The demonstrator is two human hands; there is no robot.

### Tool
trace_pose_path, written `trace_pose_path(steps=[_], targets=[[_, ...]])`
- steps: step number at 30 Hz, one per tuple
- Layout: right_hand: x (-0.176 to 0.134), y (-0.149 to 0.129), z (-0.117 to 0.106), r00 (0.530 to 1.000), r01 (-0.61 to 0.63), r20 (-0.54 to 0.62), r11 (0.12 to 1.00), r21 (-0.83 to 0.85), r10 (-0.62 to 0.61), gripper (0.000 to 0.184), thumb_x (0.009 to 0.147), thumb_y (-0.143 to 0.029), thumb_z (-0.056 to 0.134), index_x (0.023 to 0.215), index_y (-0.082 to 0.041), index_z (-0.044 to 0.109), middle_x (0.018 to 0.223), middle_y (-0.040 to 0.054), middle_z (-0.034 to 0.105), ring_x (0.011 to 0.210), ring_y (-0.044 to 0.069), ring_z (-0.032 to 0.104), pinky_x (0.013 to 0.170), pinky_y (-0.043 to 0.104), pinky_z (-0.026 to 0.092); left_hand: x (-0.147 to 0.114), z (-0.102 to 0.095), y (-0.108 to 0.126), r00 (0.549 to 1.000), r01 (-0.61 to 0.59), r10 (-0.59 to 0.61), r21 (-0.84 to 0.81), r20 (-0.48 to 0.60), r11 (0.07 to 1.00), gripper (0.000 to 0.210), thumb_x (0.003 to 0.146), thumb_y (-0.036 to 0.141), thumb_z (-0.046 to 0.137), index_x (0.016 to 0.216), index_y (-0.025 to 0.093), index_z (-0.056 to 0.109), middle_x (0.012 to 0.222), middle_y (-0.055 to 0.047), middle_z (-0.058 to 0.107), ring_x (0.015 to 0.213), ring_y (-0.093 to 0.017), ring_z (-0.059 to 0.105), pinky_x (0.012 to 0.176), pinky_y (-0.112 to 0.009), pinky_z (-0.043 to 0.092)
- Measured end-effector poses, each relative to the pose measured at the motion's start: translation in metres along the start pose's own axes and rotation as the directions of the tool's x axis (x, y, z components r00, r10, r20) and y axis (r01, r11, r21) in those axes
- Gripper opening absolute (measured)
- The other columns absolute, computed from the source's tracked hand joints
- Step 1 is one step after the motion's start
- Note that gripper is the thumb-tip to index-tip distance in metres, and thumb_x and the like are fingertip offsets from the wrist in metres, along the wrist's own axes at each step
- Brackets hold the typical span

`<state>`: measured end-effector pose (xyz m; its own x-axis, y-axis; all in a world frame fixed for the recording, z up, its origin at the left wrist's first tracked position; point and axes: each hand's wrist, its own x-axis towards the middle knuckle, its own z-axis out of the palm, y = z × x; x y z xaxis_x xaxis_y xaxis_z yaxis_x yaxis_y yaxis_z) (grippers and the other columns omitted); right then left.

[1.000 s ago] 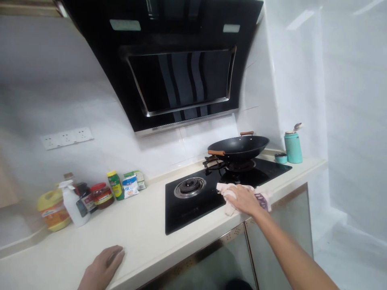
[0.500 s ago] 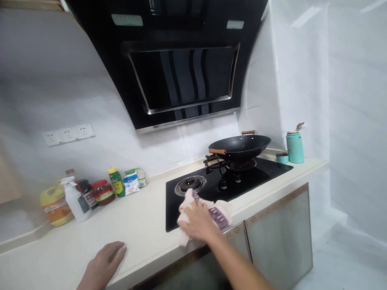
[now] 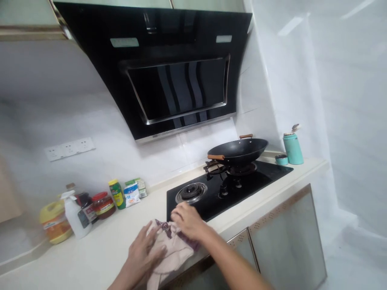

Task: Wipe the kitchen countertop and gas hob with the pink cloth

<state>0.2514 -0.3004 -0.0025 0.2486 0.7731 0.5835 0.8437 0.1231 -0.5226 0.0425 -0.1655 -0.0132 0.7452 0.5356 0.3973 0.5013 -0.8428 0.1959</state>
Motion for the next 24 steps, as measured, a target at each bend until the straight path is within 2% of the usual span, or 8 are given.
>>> trace_pose_path(steps=[2, 5, 8, 11, 13, 17, 20, 24], targets=[[-0.009, 0.032, -0.028, 0.998, -0.043, -0.056, 0.994, -0.098, 0.038, 0.036, 0.104, -0.043, 0.034, 0.104, -0.027, 0.067, 0.112, 0.0028, 0.064, 0.11, 0.018, 0.056, 0.101, 0.034, 0.039, 0.012, 0.002, 0.028, 0.978, 0.031, -0.035, 0.024, 0.206, 0.999, 0.066, 0.082, 0.054, 0.061, 0.143, 0.029, 0.056, 0.157, -0.011, 0.044, 0.147, -0.037, 0.035, 0.118, -0.058, 0.03], [-0.03, 0.079, -0.055, 0.984, -0.161, -0.111, 0.972, -0.173, 0.143, 0.04, 0.104, -0.04, 0.032, 0.096, -0.023, 0.067, 0.101, 0.0061, 0.065, 0.1, 0.02, 0.058, 0.097, 0.038, 0.041, 0.022, 0.006, 0.061, 0.952, 0.082, -0.087, 0.032, 0.294, 0.996, 0.067, 0.085, 0.058, 0.056, 0.146, 0.03, 0.052, 0.161, -0.011, 0.038, 0.148, -0.04, 0.031, 0.117, -0.061, 0.027], [-0.045, 0.109, -0.059, 0.972, -0.219, -0.129, 0.955, -0.201, 0.196, 0.04, 0.103, -0.041, 0.032, 0.097, -0.024, 0.068, 0.103, 0.0075, 0.066, 0.102, 0.021, 0.058, 0.098, 0.039, 0.04, 0.027, 0.012, 0.09, 0.955, 0.076, -0.085, 0.041, 0.285, 0.996, 0.071, 0.08, 0.064, 0.059, 0.143, 0.031, 0.056, 0.161, -0.013, 0.037, 0.148, -0.046, 0.026, 0.116, -0.065, 0.023], [-0.049, 0.121, -0.053, 0.974, -0.218, -0.104, 0.958, -0.185, 0.201, 0.042, 0.101, -0.048, 0.033, 0.098, -0.026, 0.069, 0.105, 0.0063, 0.068, 0.108, 0.023, 0.057, 0.103, 0.041, 0.039, 0.032, 0.025, 0.121, 0.964, 0.026, -0.028, 0.01, 0.265, 1.0, 0.072, 0.075, 0.067, 0.064, 0.139, 0.034, 0.059, 0.159, -0.013, 0.038, 0.147, -0.049, 0.024, 0.116, -0.068, 0.019], [-0.048, 0.124, -0.051, 0.971, -0.229, -0.098, 0.962, -0.147, 0.216, 0.051, 0.103, -0.049, 0.023, 0.102, -0.026, 0.069, 0.109, 0.0066, 0.069, 0.111, 0.023, 0.058, 0.104, 0.04, 0.039, 0.038, 0.039, 0.141, 0.965, -0.01, 0.021, -0.044, 0.261, 0.999, 0.071, 0.073, 0.068, 0.065, 0.138, 0.037, 0.06, 0.16, -0.01, 0.037, 0.148, -0.05, 0.021, 0.116, -0.069, 0.016], [-0.045, 0.13, -0.054, 0.96, -0.267, -0.108, 0.96, -0.08, 0.258, 0.066, 0.103, -0.05, 0.009, 0.112, -0.023, 0.069, 0.118, 0.0084, 0.07, 0.115, 0.021, 0.062, 0.104, 0.035, 0.043, 0.051, 0.066, 0.169, 0.979, -0.125, 0.138, -0.096, 0.149, 0.988, 0.056, 0.073, 0.059, 0.067, 0.123, 0.035, 0.07, 0.148, -0.008, 0.05, 0.141, -0.047, 0.033, 0.113, -0.066, 0.026], [-0.045, 0.134, -0.055, 0.959, -0.27, -0.109, 0.96, -0.077, 0.261, 0.068, 0.101, -0.054, 0.011, 0.107, -0.022, 0.071, 0.115, 0.0088, 0.072, 0.114, 0.023, 0.064, 0.104, 0.036, 0.043, 0.052, 0.076, 0.172, 0.982, -0.175, 0.182, -0.11, 0.06, 0.979, 0.042, 0.074, 0.053, 0.068, 0.11, 0.033, 0.076, 0.132, -0.008, 0.061, 0.127, -0.039, 0.047, 0.107, -0.059, 0.035], [-0.046, 0.14, -0.052, 0.961, -0.265, -0.101, 0.96, -0.087, 0.256, 0.066, 0.1, -0.056, 0.014, 0.104, -0.024, 0.073, 0.117, 0.0075, 0.072, 0.115, 0.024, 0.063, 0.106, 0.039, 0.042, 0.036, 0.069, 0.152, 0.988, -0.153, 0.153, -0.112, -0.014, 0.982, 0.032, 0.075, 0.046, 0.068, 0.103, 0.031, 0.077, 0.126, -0.007, 0.065, 0.12, -0.034, 0.052, 0.102, -0.052, 0.04]])
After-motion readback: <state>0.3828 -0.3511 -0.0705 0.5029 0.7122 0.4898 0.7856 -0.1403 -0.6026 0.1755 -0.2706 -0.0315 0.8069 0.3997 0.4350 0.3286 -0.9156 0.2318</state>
